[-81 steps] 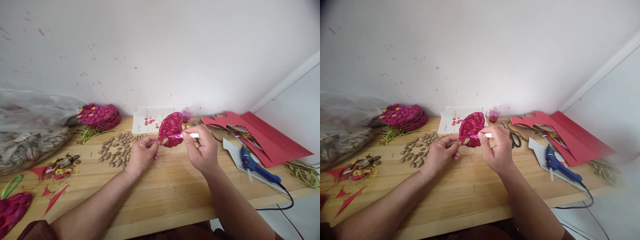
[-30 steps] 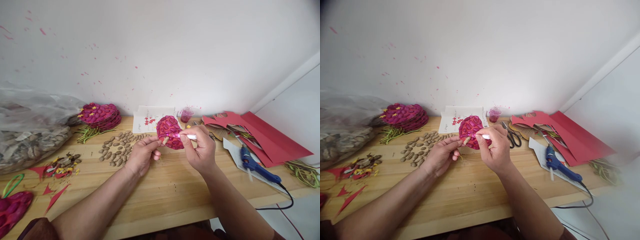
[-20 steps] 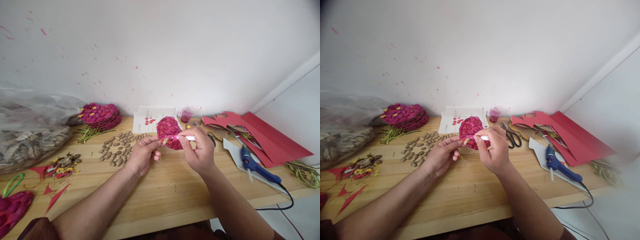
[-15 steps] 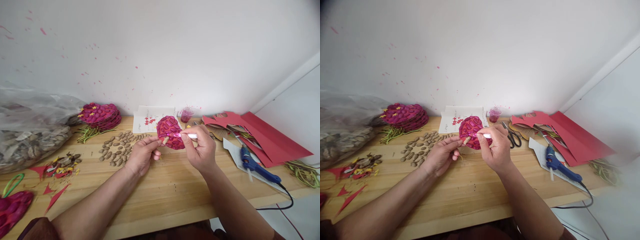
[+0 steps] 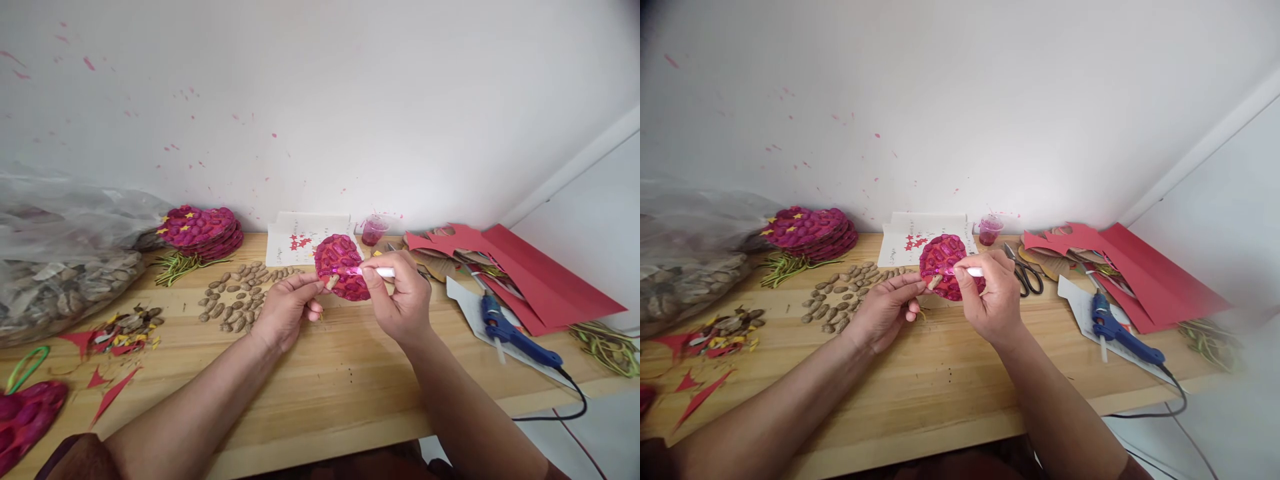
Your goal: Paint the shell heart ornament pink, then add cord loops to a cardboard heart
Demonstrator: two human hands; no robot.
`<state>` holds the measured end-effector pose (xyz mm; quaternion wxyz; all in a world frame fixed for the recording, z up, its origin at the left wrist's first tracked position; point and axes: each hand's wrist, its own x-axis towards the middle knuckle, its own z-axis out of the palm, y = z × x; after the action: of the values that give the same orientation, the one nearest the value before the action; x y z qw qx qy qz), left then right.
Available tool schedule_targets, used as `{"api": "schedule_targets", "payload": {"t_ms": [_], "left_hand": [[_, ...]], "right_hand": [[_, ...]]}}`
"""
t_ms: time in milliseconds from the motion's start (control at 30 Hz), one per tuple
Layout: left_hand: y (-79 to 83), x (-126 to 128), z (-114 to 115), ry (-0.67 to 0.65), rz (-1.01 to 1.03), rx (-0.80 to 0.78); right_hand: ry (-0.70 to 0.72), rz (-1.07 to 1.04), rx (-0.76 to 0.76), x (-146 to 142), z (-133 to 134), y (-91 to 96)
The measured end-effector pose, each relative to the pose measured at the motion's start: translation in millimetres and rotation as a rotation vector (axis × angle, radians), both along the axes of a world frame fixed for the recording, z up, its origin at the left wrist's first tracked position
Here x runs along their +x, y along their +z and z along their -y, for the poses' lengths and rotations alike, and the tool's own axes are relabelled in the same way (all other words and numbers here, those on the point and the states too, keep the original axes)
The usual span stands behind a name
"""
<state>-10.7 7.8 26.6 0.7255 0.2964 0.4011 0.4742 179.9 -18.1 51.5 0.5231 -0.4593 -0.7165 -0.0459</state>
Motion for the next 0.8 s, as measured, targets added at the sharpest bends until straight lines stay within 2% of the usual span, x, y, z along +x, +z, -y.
{"api": "schedule_targets", "payload": {"t_ms": [800], "left_hand": [[-3.3,-1.0,0.0,0.013,0.006,-0.002]], "right_hand": [[-0.040,0.022,-0.008,-1.6,0.0,1.6]]}}
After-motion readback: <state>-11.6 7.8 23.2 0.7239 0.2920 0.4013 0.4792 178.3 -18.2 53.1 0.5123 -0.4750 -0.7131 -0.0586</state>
